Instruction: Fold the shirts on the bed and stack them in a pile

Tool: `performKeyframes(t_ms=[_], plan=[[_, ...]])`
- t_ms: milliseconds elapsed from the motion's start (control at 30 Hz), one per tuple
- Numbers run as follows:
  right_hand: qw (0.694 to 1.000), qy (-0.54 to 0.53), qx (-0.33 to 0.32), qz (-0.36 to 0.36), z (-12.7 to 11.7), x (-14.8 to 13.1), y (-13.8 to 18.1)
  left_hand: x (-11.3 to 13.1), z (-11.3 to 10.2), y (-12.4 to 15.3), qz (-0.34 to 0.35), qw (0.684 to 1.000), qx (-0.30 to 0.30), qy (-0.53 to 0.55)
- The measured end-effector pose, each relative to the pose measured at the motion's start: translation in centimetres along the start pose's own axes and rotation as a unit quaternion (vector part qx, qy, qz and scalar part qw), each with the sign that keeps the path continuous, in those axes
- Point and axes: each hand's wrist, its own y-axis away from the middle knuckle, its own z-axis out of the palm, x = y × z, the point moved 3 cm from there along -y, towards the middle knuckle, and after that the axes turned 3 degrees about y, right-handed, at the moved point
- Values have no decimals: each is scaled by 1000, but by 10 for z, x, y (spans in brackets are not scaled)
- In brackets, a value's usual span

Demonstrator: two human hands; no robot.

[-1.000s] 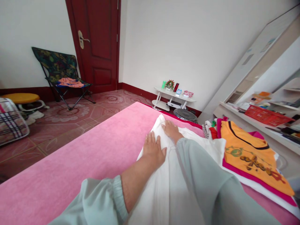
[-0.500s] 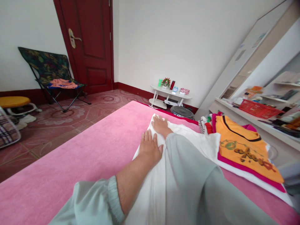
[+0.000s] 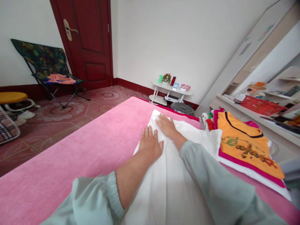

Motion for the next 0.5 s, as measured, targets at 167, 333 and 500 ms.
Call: performKeyframes(t_ms=[167, 333, 500], plan=[[997, -40, -53, 32, -4, 25, 25, -3, 5, 1, 15, 999, 33, -3], [984, -139, 98, 50, -35, 41, 74, -8, 15, -2, 36, 997, 61, -3], [937, -115, 294, 148, -69, 93, 187, -6, 12, 0, 39, 997, 67, -5]])
